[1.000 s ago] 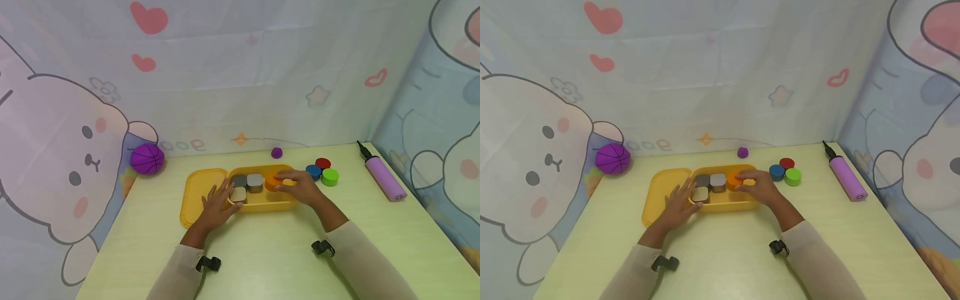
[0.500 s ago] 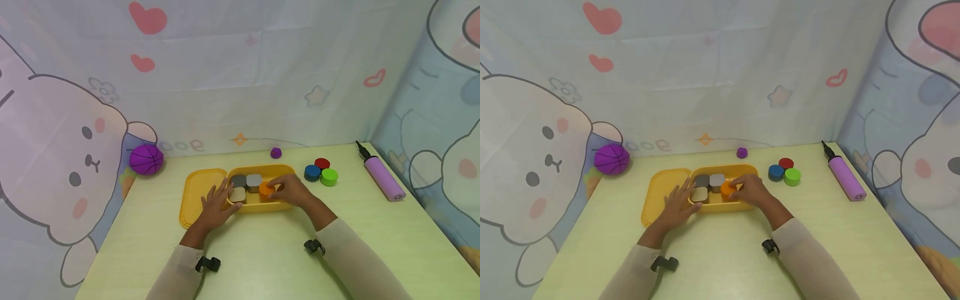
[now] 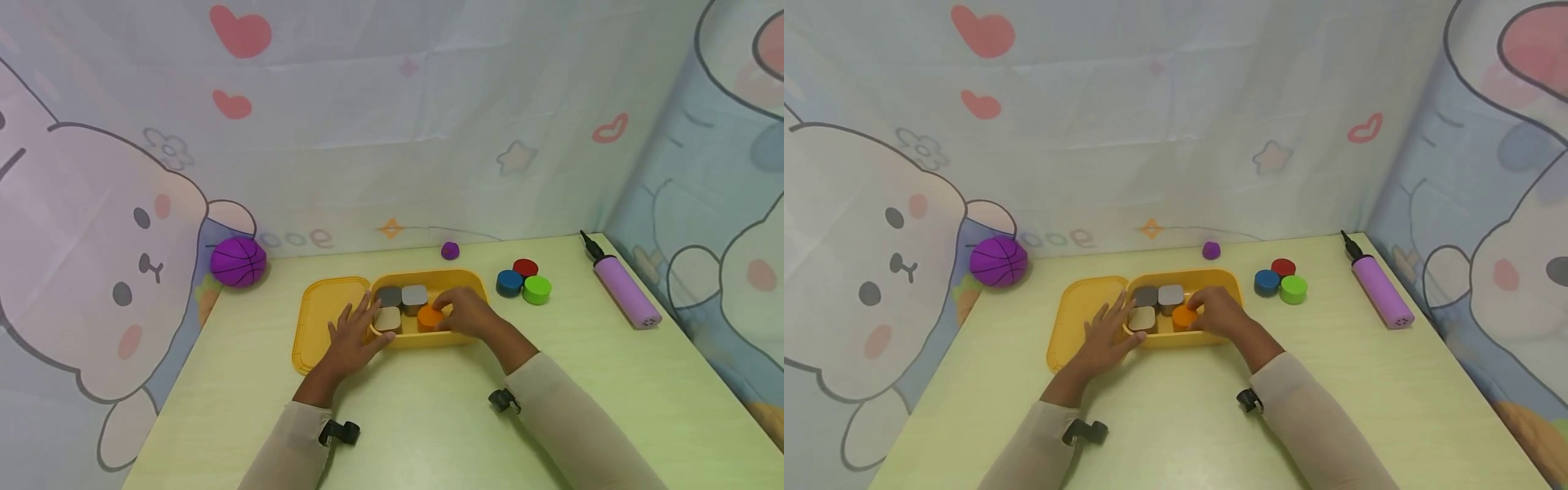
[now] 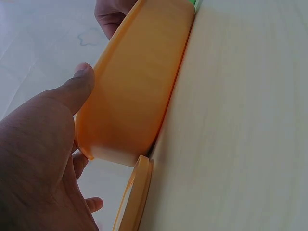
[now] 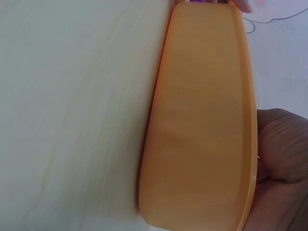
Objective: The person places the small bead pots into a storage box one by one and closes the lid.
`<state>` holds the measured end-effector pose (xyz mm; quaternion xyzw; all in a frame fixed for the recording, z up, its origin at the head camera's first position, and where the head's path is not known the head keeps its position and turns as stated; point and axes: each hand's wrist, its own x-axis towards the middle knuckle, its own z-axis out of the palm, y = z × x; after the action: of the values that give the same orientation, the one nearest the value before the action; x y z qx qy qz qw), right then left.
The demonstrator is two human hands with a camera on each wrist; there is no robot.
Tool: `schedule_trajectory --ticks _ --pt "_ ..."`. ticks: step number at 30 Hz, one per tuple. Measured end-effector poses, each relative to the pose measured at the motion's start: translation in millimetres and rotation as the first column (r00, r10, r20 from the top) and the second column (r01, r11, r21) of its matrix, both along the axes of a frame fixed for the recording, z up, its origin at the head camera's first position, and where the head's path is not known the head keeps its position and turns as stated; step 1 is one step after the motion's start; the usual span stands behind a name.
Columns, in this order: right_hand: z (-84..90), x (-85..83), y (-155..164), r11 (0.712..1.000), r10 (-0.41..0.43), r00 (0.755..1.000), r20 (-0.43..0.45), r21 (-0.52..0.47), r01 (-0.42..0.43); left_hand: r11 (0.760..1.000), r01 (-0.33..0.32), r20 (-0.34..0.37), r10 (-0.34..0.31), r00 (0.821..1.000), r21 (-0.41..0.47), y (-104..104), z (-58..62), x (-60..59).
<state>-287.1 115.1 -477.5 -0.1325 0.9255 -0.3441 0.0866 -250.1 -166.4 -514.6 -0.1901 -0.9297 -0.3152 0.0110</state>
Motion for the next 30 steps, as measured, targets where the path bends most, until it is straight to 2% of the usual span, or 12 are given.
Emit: schedule_trajectory --ticks 11,17,20,24,30 --pt "2.0 1.8 -6 0.999 0.02 1.0 0.008 -0.034 -0.019 1.0 -0.005 -0.009 0.005 1.0 -0.006 1 1.9 1.5" --pt "3.3 2.9 -4 0.997 0.056 0.998 -0.037 -0.053 -0.058 1.0 -0.013 -0.013 0.012 1.0 -0.009 1 1.2 0.5" --pt "4.2 3.1 0 0.996 0.047 0.998 -0.048 -0.068 -0.051 1.0 -0.011 -0.016 0.011 1.0 -0.007 1 0.8 0.6" --pt "6.5 3.9 9 0.991 0.034 0.999 -0.032 -0.131 -0.038 1.0 -0.009 -0.019 0.009 1.0 -0.001 1 1.5 1.6" --pt "8.3 7.1 26 0.963 0.01 1.0 -0.03 -0.268 -0.018 1.0 -0.01 -0.015 0.01 1.0 0.003 0 1.2 2.2"
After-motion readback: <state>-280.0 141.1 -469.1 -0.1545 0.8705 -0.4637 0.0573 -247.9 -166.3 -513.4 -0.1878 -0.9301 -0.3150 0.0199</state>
